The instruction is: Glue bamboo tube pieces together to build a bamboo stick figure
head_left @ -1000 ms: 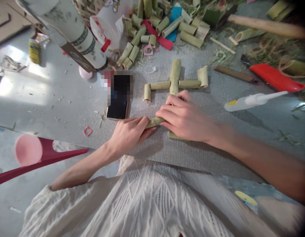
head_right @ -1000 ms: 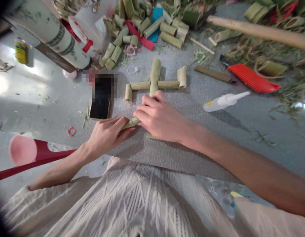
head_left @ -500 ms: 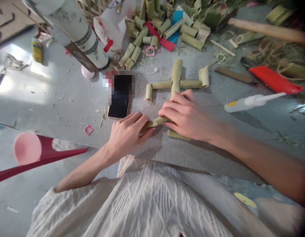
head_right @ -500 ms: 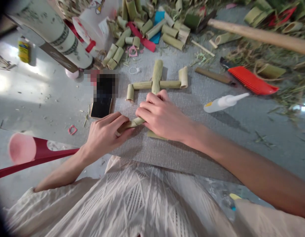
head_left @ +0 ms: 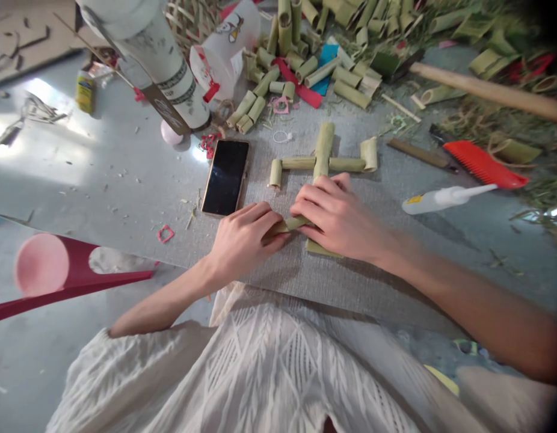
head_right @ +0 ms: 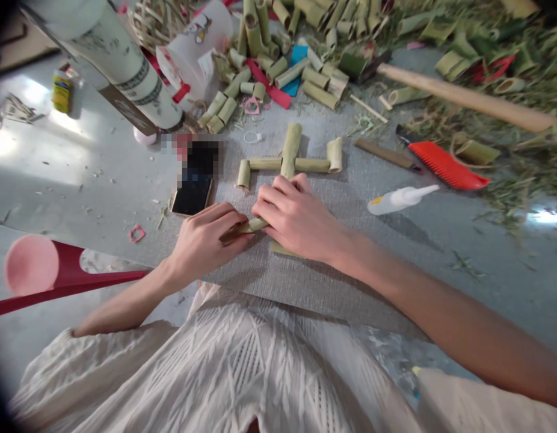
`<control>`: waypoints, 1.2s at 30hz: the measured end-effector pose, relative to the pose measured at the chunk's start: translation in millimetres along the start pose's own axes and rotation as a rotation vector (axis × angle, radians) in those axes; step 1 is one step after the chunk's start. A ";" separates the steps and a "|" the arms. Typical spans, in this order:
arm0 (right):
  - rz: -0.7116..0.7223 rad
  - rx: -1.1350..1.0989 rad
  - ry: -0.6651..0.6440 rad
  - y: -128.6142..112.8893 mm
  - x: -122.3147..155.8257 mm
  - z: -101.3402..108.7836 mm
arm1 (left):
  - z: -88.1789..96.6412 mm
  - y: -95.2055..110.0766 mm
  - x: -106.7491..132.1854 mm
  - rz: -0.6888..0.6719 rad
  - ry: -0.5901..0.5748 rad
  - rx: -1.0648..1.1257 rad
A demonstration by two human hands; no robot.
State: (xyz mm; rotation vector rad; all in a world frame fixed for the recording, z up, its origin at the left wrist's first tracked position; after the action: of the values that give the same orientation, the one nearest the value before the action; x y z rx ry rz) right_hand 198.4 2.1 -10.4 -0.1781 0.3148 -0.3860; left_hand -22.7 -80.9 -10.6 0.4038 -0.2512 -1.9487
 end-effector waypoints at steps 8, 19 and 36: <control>0.002 -0.011 -0.022 0.7 0.5 2.4 | -1.9 -0.2 2.4 0.016 0.000 0.024; -0.001 -0.133 -0.034 0.9 0.3 0.3 | -3.3 0.9 3.0 -0.017 -0.004 0.055; -0.031 -0.068 -0.042 0.1 -2.7 0.2 | -6.8 -2.1 2.5 -0.022 0.021 -0.011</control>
State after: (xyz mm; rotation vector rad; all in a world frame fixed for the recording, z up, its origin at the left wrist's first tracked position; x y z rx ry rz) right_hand 196.1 3.3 -9.5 -0.2580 0.2845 -0.4016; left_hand -22.8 -82.3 -17.9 0.4212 -0.2237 -1.9657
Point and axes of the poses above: each hand's wrist, its own x-axis away from the middle knuckle, its own z-axis out of the back of the hand, y = z × x, the point moved 2 cm from there along -x, towards the middle knuckle, and after that the axes turned 4 degrees about -y, right-handed, at the moved point
